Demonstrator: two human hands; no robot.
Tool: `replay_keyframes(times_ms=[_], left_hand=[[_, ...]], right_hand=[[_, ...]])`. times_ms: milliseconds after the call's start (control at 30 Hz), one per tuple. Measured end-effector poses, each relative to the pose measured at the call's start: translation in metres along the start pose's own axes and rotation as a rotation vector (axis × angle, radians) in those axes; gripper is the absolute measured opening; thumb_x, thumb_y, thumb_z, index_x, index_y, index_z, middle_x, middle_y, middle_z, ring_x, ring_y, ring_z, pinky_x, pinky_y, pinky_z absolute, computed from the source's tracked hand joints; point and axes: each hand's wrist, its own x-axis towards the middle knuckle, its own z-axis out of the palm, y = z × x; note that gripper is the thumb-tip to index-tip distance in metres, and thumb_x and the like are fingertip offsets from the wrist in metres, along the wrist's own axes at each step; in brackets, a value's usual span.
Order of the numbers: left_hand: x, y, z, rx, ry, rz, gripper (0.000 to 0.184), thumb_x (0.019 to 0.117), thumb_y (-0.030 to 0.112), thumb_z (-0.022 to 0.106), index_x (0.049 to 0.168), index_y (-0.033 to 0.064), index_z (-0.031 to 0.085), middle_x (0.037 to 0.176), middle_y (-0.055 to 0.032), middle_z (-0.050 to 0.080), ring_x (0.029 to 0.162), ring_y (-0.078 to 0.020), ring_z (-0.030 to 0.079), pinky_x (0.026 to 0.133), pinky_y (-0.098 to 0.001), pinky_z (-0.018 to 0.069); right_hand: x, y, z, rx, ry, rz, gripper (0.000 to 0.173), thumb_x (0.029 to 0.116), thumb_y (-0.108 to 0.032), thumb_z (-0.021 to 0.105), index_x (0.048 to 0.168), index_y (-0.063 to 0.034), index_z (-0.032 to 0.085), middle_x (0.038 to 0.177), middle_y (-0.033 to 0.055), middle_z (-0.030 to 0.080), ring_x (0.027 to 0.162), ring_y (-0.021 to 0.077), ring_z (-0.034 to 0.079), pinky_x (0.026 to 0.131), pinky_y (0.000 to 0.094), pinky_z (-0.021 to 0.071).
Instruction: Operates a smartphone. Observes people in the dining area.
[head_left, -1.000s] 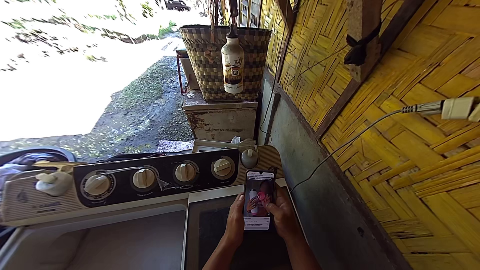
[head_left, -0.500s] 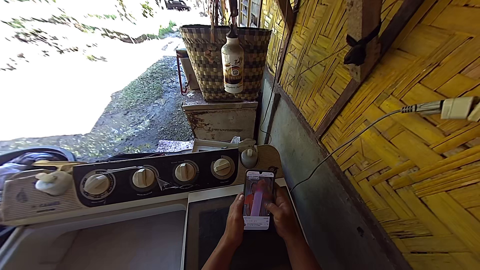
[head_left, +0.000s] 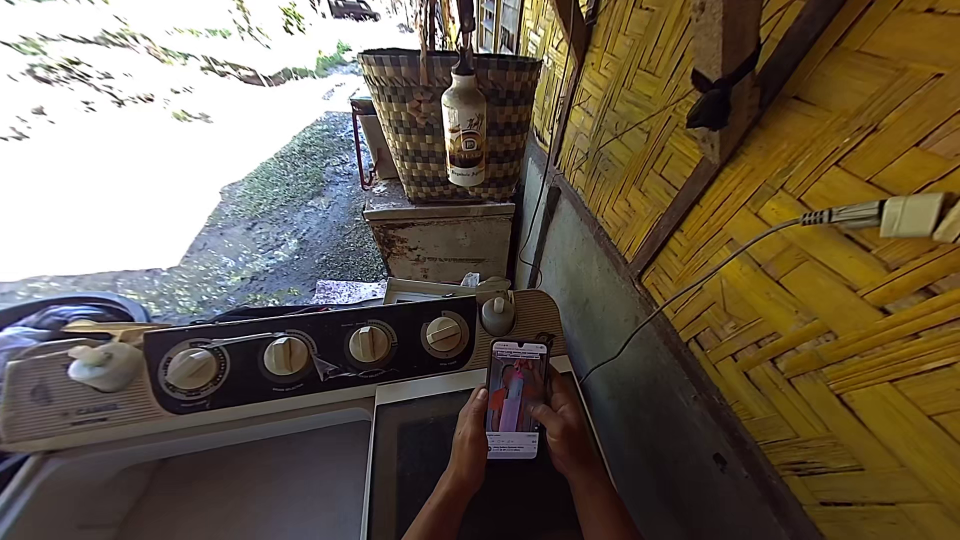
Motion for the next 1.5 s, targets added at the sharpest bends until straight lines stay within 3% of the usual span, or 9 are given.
replay_keyframes(times_ms=[100, 167, 267, 367, 1500], left_hand=[[0.0005, -0.0013, -0.0009, 0.0, -0.008, 0.002, 0.051, 0.1073, 0.028, 0.018, 0.126, 0.0004, 0.057, 0.107, -0.005, 0.07, 0.1, -0.0077, 0.067, 0.091, -0.0272, 0.0561], [0.0003, -0.0004, -0.0004, -0.005, -0.008, -0.004, 0.051, 0.1073, 0.028, 0.018, 0.125, 0.0004, 0.057, 0.105, -0.0047, 0.07, 0.098, -0.0078, 0.068, 0.09, -0.0272, 0.0569], [-0.0006, 0.0009, 0.0003, -0.01, -0.006, -0.005, 0.05, 0.108, 0.027, 0.017, 0.124, 0.0009, 0.057, 0.103, -0.0036, 0.071, 0.097, -0.0069, 0.069, 0.089, -0.0266, 0.0579], [0.0004, -0.0006, -0.0007, 0.009, -0.008, 0.013, 0.051, 0.1074, 0.027, 0.018, 0.126, 0.0011, 0.057, 0.108, -0.0037, 0.069, 0.102, -0.0059, 0.066, 0.093, -0.0262, 0.055], [-0.0004, 0.0002, 0.0, -0.005, -0.002, 0.013, 0.051, 0.108, 0.028, 0.018, 0.126, -0.0002, 0.057, 0.108, -0.0048, 0.07, 0.1, -0.0074, 0.068, 0.091, -0.0265, 0.0565]], right_hand=[[0.0005, 0.0002, 0.001, 0.009, 0.018, -0.019, 0.055, 0.0992, 0.001, 0.042, 0.15, 0.0144, 0.027, 0.147, 0.0192, 0.05, 0.13, 0.0058, 0.054, 0.109, 0.0195, 0.0435], [0.0007, -0.0005, 0.0013, 0.021, 0.017, -0.013, 0.055, 0.1011, -0.002, 0.042, 0.152, 0.0133, 0.027, 0.147, 0.0173, 0.051, 0.128, 0.0052, 0.055, 0.108, 0.0196, 0.0441], [0.0002, 0.0001, 0.001, 0.063, 0.007, -0.004, 0.058, 0.0948, 0.006, 0.044, 0.15, 0.0119, 0.027, 0.13, 0.0116, 0.063, 0.114, 0.0063, 0.065, 0.101, 0.0235, 0.0524], [0.0002, 0.002, -0.0006, 0.059, -0.016, -0.013, 0.065, 0.0875, 0.011, 0.043, 0.15, 0.0132, 0.025, 0.125, 0.011, 0.065, 0.111, 0.0066, 0.067, 0.1, 0.0247, 0.0537], [-0.0001, 0.0008, -0.0005, 0.055, -0.017, -0.013, 0.063, 0.0893, 0.01, 0.042, 0.15, 0.0135, 0.025, 0.122, 0.0118, 0.066, 0.108, 0.0075, 0.067, 0.099, 0.0251, 0.0544]])
